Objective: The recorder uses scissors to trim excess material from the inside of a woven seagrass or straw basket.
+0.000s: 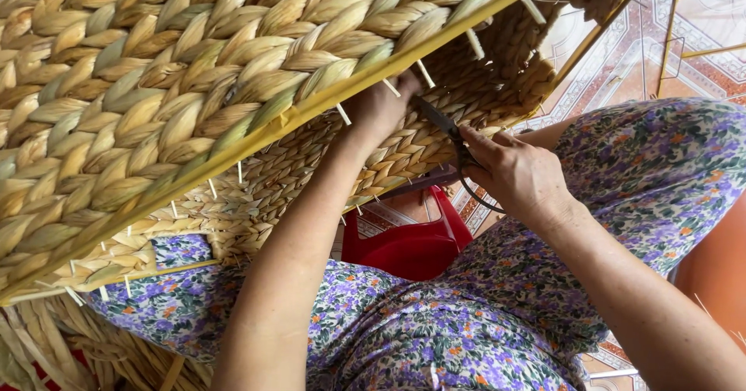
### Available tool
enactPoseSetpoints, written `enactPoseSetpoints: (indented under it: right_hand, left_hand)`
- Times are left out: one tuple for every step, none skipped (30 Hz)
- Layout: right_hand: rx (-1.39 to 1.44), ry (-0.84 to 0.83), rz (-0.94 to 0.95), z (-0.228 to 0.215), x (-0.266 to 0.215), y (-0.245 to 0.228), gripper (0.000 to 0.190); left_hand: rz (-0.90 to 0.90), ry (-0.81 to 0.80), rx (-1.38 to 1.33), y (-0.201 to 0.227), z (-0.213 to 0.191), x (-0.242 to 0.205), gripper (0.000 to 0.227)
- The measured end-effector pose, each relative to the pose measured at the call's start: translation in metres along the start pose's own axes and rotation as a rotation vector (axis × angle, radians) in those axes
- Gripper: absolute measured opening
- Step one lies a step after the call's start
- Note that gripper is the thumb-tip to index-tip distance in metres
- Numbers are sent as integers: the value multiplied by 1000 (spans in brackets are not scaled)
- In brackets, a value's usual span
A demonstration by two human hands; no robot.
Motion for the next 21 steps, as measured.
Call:
enactPoseSetpoints:
  right_hand:
    - [2, -6, 0, 5, -7, 4, 67]
    - [67, 54, -27, 4, -12, 8, 63]
    - [132, 115, -53, 3, -18, 12, 58]
    - [132, 110, -56, -6, -25, 12, 58]
    - [159, 75, 1, -12, -32, 16, 61]
    - [187, 46, 60, -19, -39, 20, 63]
    - [187, 48, 59, -20, -42, 22, 63]
    - [140, -44, 145, -14, -46, 30, 69]
    - [92, -135, 233, -9, -52, 37, 76]
    - [89, -136, 235, -10, -53, 36, 76]
    - [66, -147, 236, -11, -54, 35, 77]
    - [44, -161, 232, -13, -53, 33, 78]
    - [41, -165, 231, -15, -52, 31, 78]
    - [37, -123, 193, -19, -50, 28, 78]
    - [32, -80, 156, -23, -50, 26, 78]
    - [32, -75, 156, -23, -49, 25, 78]
    - [42, -30, 129, -23, -50, 23, 76]
    - [53, 19, 102, -22, -51, 21, 75]
    - [54, 26, 102, -32, -47, 12, 75]
    - [43, -86, 162, -35, -43, 5, 73]
    - [32, -198, 221, -39, -39, 0, 71]
  left_hand:
    - [-4, -4, -2, -15, -3, 0, 21]
    - [-10, -58, -28, -28, -4, 3, 25]
    - [-15, -112, -55, -42, -4, 6, 28]
    - [-20, -112, -58, -54, -11, 3, 28]
    - [-36, -189, -97, -66, -12, 0, 33]
    - [-48, -265, -132, -77, -15, -1, 38]
    - [-48, -264, -131, -49, -16, -17, 38]
    - [93, -210, -142, -13, -19, -33, 27]
    - [232, -153, -152, 23, -22, -50, 16]
    - [235, -154, -155, 24, -11, -48, 16]
    - [195, -131, -18, 23, -1, -44, 17]
    - [150, -107, 117, 22, 6, -42, 20]
    - [148, -106, 113, 24, 5, -41, 20]
    - [241, -11, 176, 34, -1, -41, 17]
    - [333, 84, 239, 45, -6, -43, 16]
    - [336, 86, 242, 48, -7, -42, 16]
    - [353, 92, 256, 52, -7, -44, 13]
    - [370, 98, 273, 56, -6, -45, 12]
    - [374, 101, 278, 65, -5, -49, 12]
    - [400, 89, 264, 75, -5, -52, 13]
    - [426, 76, 249, 86, -5, -54, 14]
Point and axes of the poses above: each hand's wrist, its own x-axis towards the middle knuckle, its own z-axis out of the palm, y = z × x, the point moved 6 cm from there along x, towards the middle knuckle, and after that the axes turned 7 degrees about -y, right-handed, at the moved point
